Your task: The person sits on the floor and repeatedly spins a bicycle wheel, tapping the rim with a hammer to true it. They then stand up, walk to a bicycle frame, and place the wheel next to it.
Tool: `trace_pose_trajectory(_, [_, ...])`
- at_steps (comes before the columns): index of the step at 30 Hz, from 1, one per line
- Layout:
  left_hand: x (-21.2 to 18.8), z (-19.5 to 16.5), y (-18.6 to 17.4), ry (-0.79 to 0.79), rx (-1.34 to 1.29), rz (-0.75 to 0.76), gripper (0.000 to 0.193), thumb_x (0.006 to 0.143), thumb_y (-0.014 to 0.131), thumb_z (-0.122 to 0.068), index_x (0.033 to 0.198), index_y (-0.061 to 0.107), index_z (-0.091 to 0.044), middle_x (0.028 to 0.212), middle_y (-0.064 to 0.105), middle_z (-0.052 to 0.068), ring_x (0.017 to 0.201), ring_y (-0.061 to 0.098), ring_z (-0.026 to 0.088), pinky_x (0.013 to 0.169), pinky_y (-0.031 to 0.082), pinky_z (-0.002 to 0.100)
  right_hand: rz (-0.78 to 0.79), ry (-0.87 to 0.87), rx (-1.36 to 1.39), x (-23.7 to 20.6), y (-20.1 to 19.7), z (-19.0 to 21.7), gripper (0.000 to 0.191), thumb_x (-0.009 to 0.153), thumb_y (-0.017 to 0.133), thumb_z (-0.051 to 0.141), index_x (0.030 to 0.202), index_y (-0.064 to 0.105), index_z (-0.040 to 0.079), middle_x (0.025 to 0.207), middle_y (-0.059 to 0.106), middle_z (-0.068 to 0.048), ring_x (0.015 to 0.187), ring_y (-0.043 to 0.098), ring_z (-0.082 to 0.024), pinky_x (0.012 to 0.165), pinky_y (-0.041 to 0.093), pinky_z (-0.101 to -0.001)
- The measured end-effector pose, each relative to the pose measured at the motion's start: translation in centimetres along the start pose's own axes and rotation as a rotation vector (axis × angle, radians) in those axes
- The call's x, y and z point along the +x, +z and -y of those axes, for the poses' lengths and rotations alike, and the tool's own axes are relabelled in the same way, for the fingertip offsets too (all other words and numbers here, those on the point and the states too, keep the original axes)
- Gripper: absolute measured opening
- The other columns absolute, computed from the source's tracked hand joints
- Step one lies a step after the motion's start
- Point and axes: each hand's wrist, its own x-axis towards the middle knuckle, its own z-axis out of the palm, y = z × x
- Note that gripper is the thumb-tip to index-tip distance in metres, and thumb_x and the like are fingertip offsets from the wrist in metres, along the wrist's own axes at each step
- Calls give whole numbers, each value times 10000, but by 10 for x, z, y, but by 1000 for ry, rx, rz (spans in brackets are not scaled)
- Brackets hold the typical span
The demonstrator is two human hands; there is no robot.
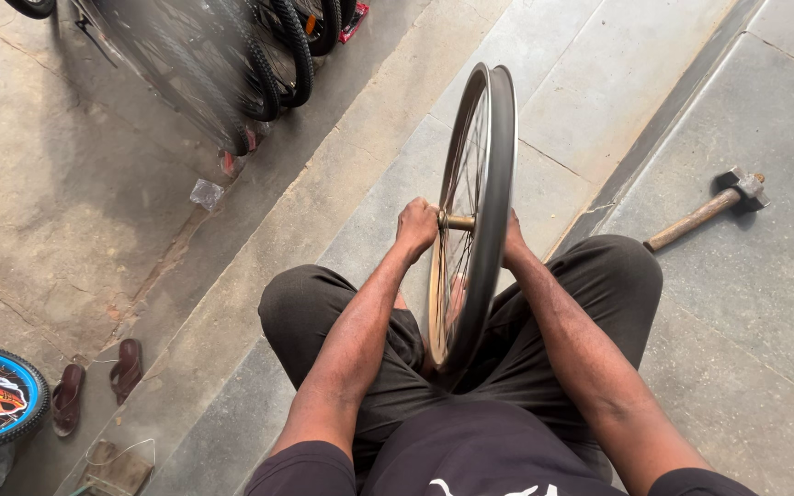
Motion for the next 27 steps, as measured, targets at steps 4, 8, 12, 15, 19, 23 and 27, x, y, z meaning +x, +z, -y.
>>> trace_pose_trajectory(4, [0, -2, -1, -16, -5, 34, 319, 992, 547, -274, 929, 626, 29, 900, 688, 217, 862, 680, 311, 795, 519, 474, -21, 27, -33, -5, -1, 8, 176, 1073, 456, 139, 1036, 555, -1, 819, 544, -67, 642, 559, -107, 491, 507, -274])
trace_pose_trajectory(8, [0, -3, -2, 23, 17, 16, 322, 1007, 550, -283, 943, 634, 21, 901, 691, 204, 871, 684, 308, 816, 517, 466, 0, 6, 104, 1, -2, 1, 110, 1056, 461, 117, 1063, 515, 22, 855, 534, -77, 649, 577, -112, 498, 546, -276])
trace_pose_trajectory(12, [0, 0, -1, -23, 9, 43, 325, 1020, 538, -294, 964, 624, 14, 910, 685, 192, 878, 684, 305, 808, 519, 476, 13, -29, 19, 11, -3, -10, 146, 1056, 462, 108, 1089, 533, -16, 877, 534, -88, 664, 574, -124, 506, 553, -266])
trace_pose_trajectory(15, [2, 4, 0, -24, 8, 51, 322, 1025, 532, -298, 977, 622, 7, 916, 682, 190, 883, 685, 306, 812, 520, 474, 34, -23, 77, 14, -2, -13, 155, 1077, 473, 136, 1133, 523, 0, 901, 530, -80, 696, 582, -105, 531, 554, -247])
trace_pose_trajectory(19, [4, 8, 2, -21, 0, 54, 323, 1030, 532, -302, 977, 621, 4, 918, 682, 189, 888, 683, 302, 823, 520, 467, 17, -23, 82, 14, -2, -14, 160, 1048, 500, 135, 1167, 526, 31, 909, 541, -72, 696, 588, -102, 536, 554, -258])
trace_pose_trajectory(23, [3, 9, 3, -11, 5, 45, 318, 1033, 534, -302, 985, 616, 1, 918, 674, 177, 882, 668, 290, 816, 512, 467, -4, -9, 30, 12, -2, -13, 194, 1034, 494, 153, 1212, 531, 84, 933, 570, -63, 720, 614, -91, 571, 576, -248])
trace_pose_trajectory(27, [0, 8, 3, -42, 6, 77, 313, 1048, 510, -299, 1005, 606, -4, 920, 665, 164, 870, 664, 274, 799, 512, 463, -21, -11, -11, 11, -2, -13, 201, 1032, 471, 163, 1226, 513, 130, 935, 550, -49, 731, 605, -87, 577, 589, -244])
